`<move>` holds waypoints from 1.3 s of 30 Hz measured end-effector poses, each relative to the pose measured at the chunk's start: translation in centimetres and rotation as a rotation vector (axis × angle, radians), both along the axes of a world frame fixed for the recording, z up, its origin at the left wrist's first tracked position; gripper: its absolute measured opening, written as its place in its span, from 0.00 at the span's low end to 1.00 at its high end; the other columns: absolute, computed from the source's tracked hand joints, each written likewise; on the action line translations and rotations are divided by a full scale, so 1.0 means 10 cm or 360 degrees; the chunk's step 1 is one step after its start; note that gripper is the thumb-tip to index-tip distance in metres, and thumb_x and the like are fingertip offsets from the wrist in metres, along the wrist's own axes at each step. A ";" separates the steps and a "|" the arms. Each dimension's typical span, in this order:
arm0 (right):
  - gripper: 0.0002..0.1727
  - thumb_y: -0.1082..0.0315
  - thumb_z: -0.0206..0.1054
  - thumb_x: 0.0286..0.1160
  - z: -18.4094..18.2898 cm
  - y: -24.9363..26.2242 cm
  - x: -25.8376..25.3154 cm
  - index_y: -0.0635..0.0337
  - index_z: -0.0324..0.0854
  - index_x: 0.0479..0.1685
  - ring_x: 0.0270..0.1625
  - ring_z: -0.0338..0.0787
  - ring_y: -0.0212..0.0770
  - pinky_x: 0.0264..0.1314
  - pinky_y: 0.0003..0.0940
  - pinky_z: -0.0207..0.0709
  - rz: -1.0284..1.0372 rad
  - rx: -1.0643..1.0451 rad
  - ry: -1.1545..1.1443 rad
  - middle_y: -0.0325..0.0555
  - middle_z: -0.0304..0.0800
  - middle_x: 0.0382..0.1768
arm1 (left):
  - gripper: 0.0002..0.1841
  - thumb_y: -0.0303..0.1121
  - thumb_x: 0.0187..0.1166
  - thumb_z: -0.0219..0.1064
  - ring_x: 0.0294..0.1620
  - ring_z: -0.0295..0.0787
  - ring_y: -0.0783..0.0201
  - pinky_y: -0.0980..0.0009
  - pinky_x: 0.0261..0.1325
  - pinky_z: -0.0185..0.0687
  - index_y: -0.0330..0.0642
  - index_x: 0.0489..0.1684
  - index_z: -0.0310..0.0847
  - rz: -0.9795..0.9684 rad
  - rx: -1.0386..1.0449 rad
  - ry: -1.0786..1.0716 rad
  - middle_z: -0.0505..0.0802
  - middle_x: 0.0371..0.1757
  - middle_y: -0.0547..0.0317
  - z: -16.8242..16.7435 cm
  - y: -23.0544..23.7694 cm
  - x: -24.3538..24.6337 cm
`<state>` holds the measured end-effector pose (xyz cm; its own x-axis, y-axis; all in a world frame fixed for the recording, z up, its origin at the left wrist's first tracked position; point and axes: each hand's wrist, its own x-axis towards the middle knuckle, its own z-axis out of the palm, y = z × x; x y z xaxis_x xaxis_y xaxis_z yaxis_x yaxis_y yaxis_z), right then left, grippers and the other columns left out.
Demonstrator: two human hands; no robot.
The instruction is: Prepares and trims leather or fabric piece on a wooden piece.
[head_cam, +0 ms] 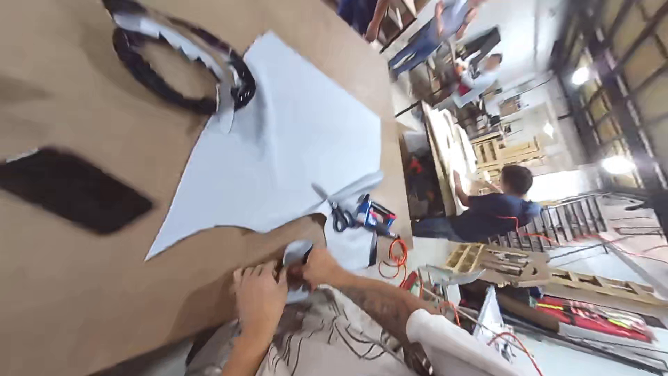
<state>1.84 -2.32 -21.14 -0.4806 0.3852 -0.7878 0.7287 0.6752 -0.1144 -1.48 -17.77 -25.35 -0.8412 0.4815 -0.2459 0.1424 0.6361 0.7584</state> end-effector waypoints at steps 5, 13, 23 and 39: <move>0.16 0.60 0.71 0.73 -0.01 -0.04 0.07 0.70 0.85 0.37 0.36 0.94 0.54 0.44 0.56 0.87 -0.0083 -0.0043 -0.0058 0.60 0.92 0.36 | 0.09 0.33 0.80 0.70 0.62 0.89 0.38 0.38 0.79 0.70 0.42 0.47 0.95 -0.0044 0.0182 0.0268 0.96 0.50 0.44 -0.19 0.03 0.06; 0.13 0.62 0.73 0.67 0.00 -0.01 0.08 0.65 0.83 0.36 0.27 0.92 0.49 0.32 0.52 0.87 -0.0247 -0.0099 -0.0071 0.55 0.91 0.31 | 0.09 0.33 0.80 0.70 0.40 0.97 0.48 0.40 0.47 0.89 0.40 0.41 0.96 0.0297 0.0451 0.0220 0.98 0.39 0.48 -0.20 0.13 0.20; 0.16 0.60 0.73 0.64 -0.03 0.11 0.40 0.67 0.85 0.28 0.45 0.92 0.59 0.47 0.63 0.82 -0.0158 -0.0268 0.0365 0.61 0.91 0.37 | 0.17 0.26 0.80 0.57 0.63 0.93 0.47 0.43 0.87 0.66 0.37 0.55 0.92 -0.0142 0.0245 0.0770 0.96 0.54 0.46 -0.32 0.15 0.61; 0.44 0.54 0.73 0.74 -0.03 3.01 1.52 0.52 0.59 0.91 0.69 0.85 0.64 0.72 0.71 0.74 0.0437 0.0184 0.0922 0.61 0.86 0.66 | 0.11 0.28 0.86 0.63 0.75 0.86 0.57 0.50 0.92 0.60 0.43 0.55 0.92 0.0014 0.0079 0.0802 0.94 0.65 0.55 -0.39 0.28 1.09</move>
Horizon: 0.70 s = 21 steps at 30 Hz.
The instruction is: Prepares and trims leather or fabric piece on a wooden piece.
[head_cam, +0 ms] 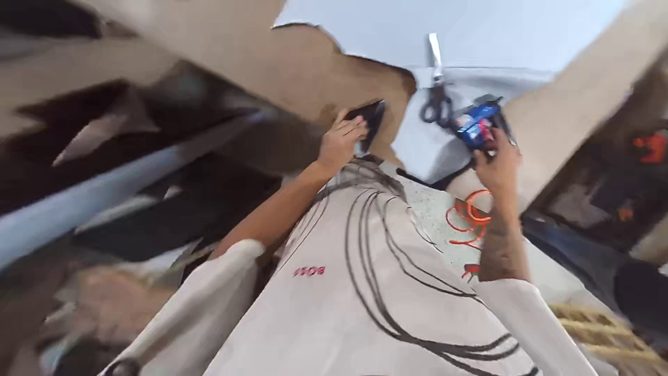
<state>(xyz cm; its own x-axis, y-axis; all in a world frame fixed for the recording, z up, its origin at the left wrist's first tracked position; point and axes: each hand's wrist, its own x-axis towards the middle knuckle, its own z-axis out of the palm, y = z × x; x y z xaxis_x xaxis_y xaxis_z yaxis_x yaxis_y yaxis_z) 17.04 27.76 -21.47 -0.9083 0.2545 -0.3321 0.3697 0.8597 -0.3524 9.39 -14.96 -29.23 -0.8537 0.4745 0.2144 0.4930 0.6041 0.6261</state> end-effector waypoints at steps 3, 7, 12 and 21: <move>0.60 0.48 0.83 0.61 0.06 -0.05 -0.19 0.51 0.49 0.94 0.60 0.90 0.63 0.63 0.67 0.82 0.0042 -0.0089 -0.0160 0.66 0.86 0.62 | 0.10 0.24 0.84 0.64 0.73 0.87 0.57 0.55 0.87 0.70 0.42 0.49 0.94 0.0061 0.0170 0.0082 0.96 0.60 0.54 -0.12 0.03 0.02; 0.49 0.59 0.82 0.59 0.29 0.08 -0.45 0.51 0.64 0.88 0.57 0.91 0.65 0.60 0.72 0.81 0.0070 0.0004 -0.0384 0.65 0.90 0.57 | 0.14 0.21 0.82 0.63 0.72 0.88 0.59 0.60 0.81 0.76 0.46 0.52 0.94 0.0050 0.0175 0.0144 0.96 0.62 0.58 -0.22 0.00 0.04; 0.34 0.41 0.68 0.77 1.21 -0.94 -0.60 0.65 0.82 0.64 0.43 0.93 0.53 0.49 0.60 0.85 0.0096 0.0233 -0.0233 0.59 0.92 0.41 | 0.15 0.21 0.80 0.64 0.69 0.90 0.57 0.59 0.76 0.78 0.47 0.54 0.94 0.0061 0.0194 0.0164 0.96 0.62 0.58 -0.32 -0.01 0.12; 0.19 0.47 0.73 0.72 0.48 -2.38 -0.99 0.56 0.89 0.34 0.30 0.90 0.35 0.36 0.41 0.85 0.0549 -0.0161 -0.0172 0.41 0.90 0.25 | 0.12 0.23 0.83 0.61 0.67 0.91 0.57 0.62 0.73 0.81 0.43 0.51 0.93 -0.0053 0.0420 0.0222 0.97 0.58 0.56 -0.41 -0.14 0.05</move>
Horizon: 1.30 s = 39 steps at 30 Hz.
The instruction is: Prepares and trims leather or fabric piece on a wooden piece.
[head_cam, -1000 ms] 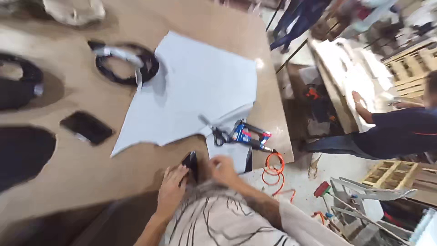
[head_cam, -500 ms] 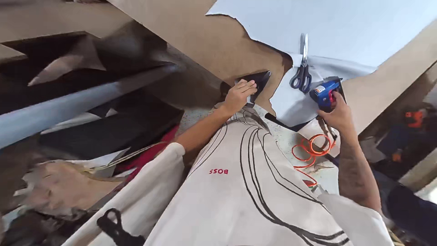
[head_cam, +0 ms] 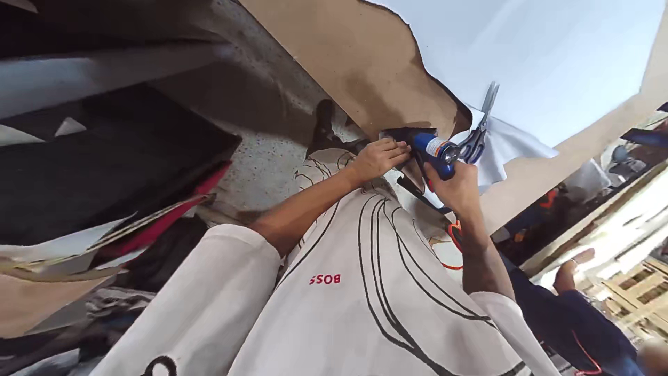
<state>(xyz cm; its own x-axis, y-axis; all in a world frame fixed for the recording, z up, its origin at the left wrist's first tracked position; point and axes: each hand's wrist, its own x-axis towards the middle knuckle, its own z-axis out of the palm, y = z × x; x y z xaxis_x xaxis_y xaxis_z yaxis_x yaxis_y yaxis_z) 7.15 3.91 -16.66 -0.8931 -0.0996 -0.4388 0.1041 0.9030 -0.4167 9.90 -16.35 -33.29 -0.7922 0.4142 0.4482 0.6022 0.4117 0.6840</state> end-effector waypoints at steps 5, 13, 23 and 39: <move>0.19 0.47 0.71 0.72 0.00 -0.01 -0.02 0.56 0.88 0.33 0.30 0.90 0.37 0.36 0.44 0.83 0.0039 0.0105 -0.0101 0.43 0.89 0.25 | 0.13 0.22 0.82 0.61 0.66 0.92 0.57 0.62 0.71 0.83 0.43 0.50 0.93 -0.0011 0.0072 0.0002 0.98 0.55 0.56 -0.02 0.00 -0.01; 0.26 0.43 0.69 0.77 0.26 0.25 0.39 0.61 0.89 0.46 0.34 0.93 0.40 0.40 0.46 0.87 -0.0321 0.0269 0.0125 0.46 0.93 0.30 | 0.16 0.24 0.84 0.60 0.68 0.90 0.61 0.63 0.71 0.82 0.50 0.56 0.93 -0.0079 -0.0162 -0.0090 0.96 0.63 0.62 0.18 -0.04 -0.09; 0.39 0.62 0.72 0.74 -0.13 1.73 1.15 0.39 0.67 0.90 0.71 0.86 0.55 0.79 0.59 0.75 -0.0758 0.0282 0.0360 0.54 0.89 0.68 | 0.23 0.42 0.78 0.75 0.76 0.81 0.38 0.29 0.72 0.73 0.53 0.72 0.87 -0.0565 -0.0763 -0.0624 0.85 0.78 0.52 0.90 0.13 -0.80; 0.23 0.46 0.77 0.68 -0.78 -0.02 0.66 0.58 0.90 0.43 0.38 0.94 0.47 0.46 0.56 0.88 -0.0874 -0.0591 -0.0084 0.48 0.94 0.33 | 0.29 0.60 0.68 0.78 0.74 0.80 0.49 0.47 0.78 0.77 0.42 0.49 0.91 0.0561 -0.0736 -0.1052 0.86 0.69 0.48 0.94 0.17 -0.33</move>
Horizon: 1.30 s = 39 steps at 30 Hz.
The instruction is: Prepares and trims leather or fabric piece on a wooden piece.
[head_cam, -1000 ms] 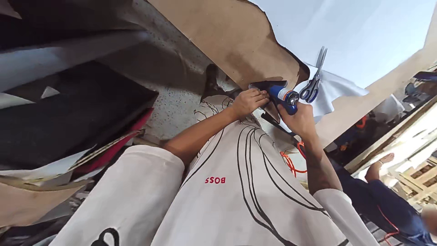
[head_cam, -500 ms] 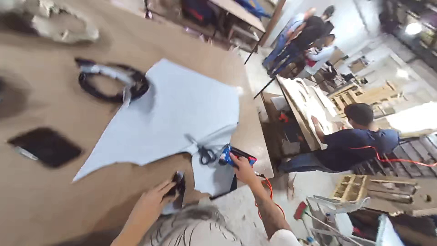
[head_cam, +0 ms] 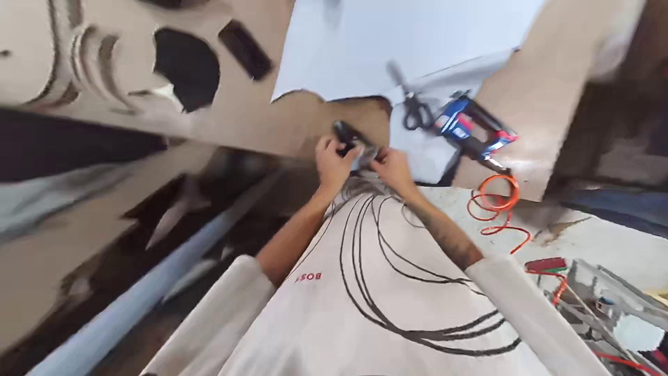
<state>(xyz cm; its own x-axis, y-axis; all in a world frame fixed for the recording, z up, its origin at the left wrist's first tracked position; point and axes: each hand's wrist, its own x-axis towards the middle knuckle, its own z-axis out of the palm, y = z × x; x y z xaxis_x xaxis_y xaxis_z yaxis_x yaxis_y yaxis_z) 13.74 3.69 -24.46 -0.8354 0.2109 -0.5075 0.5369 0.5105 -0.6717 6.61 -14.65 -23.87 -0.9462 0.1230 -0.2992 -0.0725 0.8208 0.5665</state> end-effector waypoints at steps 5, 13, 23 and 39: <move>0.16 0.52 0.74 0.71 -0.10 0.04 -0.19 0.57 0.87 0.38 0.38 0.92 0.59 0.37 0.66 0.82 0.0166 0.0179 -0.0114 0.54 0.91 0.32 | 0.24 0.55 0.79 0.70 0.79 0.78 0.52 0.50 0.81 0.75 0.40 0.46 0.93 -0.0196 -0.0073 0.0029 0.80 0.81 0.52 0.00 0.08 -0.08; 0.21 0.50 0.74 0.75 -0.16 0.20 -0.27 0.62 0.87 0.35 0.28 0.92 0.50 0.35 0.57 0.88 0.0082 -0.0186 -0.0044 0.52 0.91 0.26 | 0.48 0.52 0.55 0.89 0.93 0.55 0.41 0.39 0.81 0.72 0.45 0.80 0.72 -0.0309 -0.0238 -0.0058 0.49 0.98 0.55 0.18 0.20 -0.31; 0.14 0.61 0.70 0.75 -0.26 0.21 -0.27 0.63 0.86 0.28 0.29 0.92 0.48 0.37 0.54 0.88 0.0113 -0.0409 -0.0085 0.51 0.90 0.25 | 0.36 0.30 0.60 0.85 0.94 0.54 0.49 0.34 0.94 0.38 0.48 0.76 0.79 -0.0962 -0.0339 -0.0022 0.68 0.91 0.56 -0.04 0.39 -0.44; 0.16 0.62 0.63 0.84 -0.23 0.27 -0.50 0.65 0.83 0.31 0.22 0.92 0.42 0.31 0.44 0.91 0.0104 -0.0705 -0.0249 0.49 0.91 0.23 | 0.35 0.32 0.51 0.91 0.62 0.87 0.37 0.33 0.59 0.83 0.45 0.63 0.81 -0.0499 -0.0599 -0.0594 0.87 0.66 0.41 0.27 0.78 -0.83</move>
<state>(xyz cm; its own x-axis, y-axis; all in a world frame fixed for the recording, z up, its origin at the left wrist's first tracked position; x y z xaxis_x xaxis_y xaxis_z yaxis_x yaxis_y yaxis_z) 8.78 6.35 -26.79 -0.7461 -0.1048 -0.6575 0.6253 0.2291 -0.7460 -1.68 -6.80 -21.20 -0.7051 0.2001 -0.6803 0.0672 0.9739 0.2168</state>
